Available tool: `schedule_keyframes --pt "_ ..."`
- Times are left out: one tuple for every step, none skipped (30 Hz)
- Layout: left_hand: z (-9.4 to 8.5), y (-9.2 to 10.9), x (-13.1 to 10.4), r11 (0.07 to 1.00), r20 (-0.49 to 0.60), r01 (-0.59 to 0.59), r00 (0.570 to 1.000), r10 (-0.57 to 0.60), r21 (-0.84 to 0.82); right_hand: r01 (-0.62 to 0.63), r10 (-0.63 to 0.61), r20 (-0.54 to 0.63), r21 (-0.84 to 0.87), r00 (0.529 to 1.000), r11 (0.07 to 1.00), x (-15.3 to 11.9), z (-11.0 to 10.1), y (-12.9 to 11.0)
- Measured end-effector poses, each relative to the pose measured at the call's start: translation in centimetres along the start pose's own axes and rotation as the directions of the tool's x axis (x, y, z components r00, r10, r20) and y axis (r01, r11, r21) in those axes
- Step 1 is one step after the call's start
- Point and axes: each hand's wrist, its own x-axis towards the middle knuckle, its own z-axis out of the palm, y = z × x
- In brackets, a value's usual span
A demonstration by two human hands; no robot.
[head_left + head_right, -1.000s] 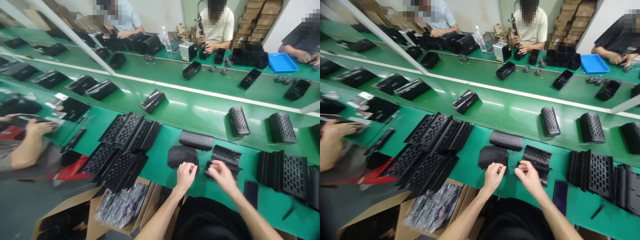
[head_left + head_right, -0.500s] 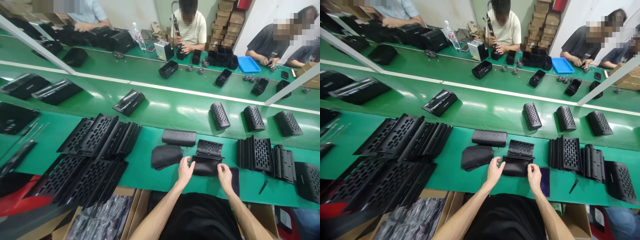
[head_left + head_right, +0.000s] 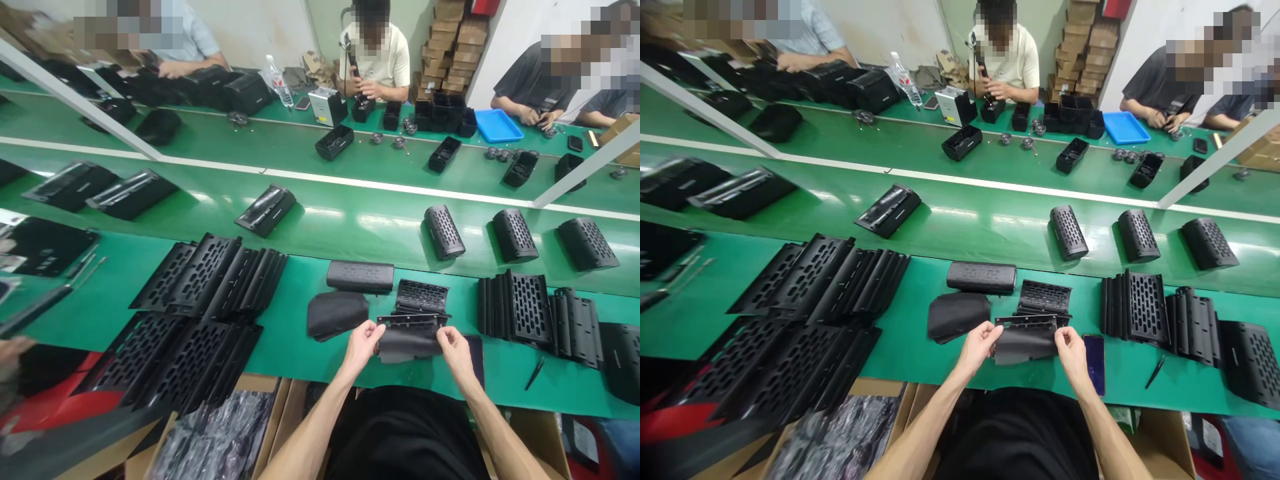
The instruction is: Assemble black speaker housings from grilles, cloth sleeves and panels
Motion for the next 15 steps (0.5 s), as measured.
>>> schedule_keyframes --pt "-0.4 0.2 -0.3 1.000 0.014 0.002 1.000 -0.001 -0.018 -0.003 0.003 0.010 0.019 1.000 1.000 0.0 -0.1 -0.2" --pt "-0.7 0.4 -0.5 0.999 0.023 0.001 1.000 0.000 -0.035 -0.008 0.008 0.019 0.037 1.000 0.999 0.0 -0.1 -0.3" --pt "-1.0 0.5 -0.8 0.999 0.029 -0.001 1.000 0.002 -0.049 -0.016 0.014 0.028 0.053 0.999 0.998 0.0 0.0 -0.4" --pt "-1.2 0.7 -1.0 0.998 0.035 -0.004 0.999 0.006 -0.064 -0.025 0.022 0.042 0.067 0.999 0.997 0.0 0.0 -0.5" --pt "-1.4 0.9 -1.2 0.997 0.039 -0.007 0.999 0.010 -0.079 -0.035 0.030 0.059 0.079 0.998 0.996 0.0 0.1 -0.6" --pt "-1.6 1.1 -1.4 0.996 0.041 -0.010 0.999 0.014 -0.094 -0.044 0.037 0.081 0.091 0.996 0.995 0.0 0.1 -0.6" --pt "-1.7 1.2 -1.6 0.994 0.042 -0.012 0.999 0.017 -0.109 -0.051 0.041 0.103 0.104 0.994 0.993 0.0 0.2 -0.7" --pt "-1.8 1.4 -1.8 0.992 0.040 -0.014 0.999 0.019 -0.124 -0.057 0.043 0.122 0.116 0.992 0.992 0.0 0.3 -0.8" --pt "-1.9 1.6 -1.9 0.991 0.037 -0.016 0.999 0.021 -0.136 -0.062 0.044 0.138 0.128 0.989 0.990 0.0 0.3 -1.0" --pt "-2.0 1.8 -2.1 0.989 0.035 -0.017 0.999 0.023 -0.147 -0.064 0.043 0.150 0.139 0.988 0.988 -0.1 0.3 -1.1" --pt "-2.0 1.9 -2.2 0.988 0.035 -0.019 0.999 0.025 -0.155 -0.064 0.041 0.159 0.147 0.986 0.987 -0.2 0.4 -1.3" --pt "-2.1 2.1 -2.3 0.987 0.036 -0.021 0.999 0.027 -0.161 -0.064 0.038 0.166 0.151 0.985 0.986 -0.2 0.4 -1.5" --pt "-2.1 2.2 -2.3 0.986 0.035 -0.023 0.999 0.029 -0.167 -0.063 0.036 0.171 0.152 0.985 0.986 -0.3 0.4 -1.6" --pt "-2.1 2.3 -2.4 0.985 0.033 -0.025 0.999 0.031 -0.172 -0.060 0.034 0.176 0.150 0.984 0.987 -0.4 0.4 -1.8" --pt "-2.2 2.4 -2.4 0.984 0.029 -0.026 0.999 0.032 -0.178 -0.058 0.031 0.179 0.145 0.983 0.988 -0.5 0.4 -1.9"
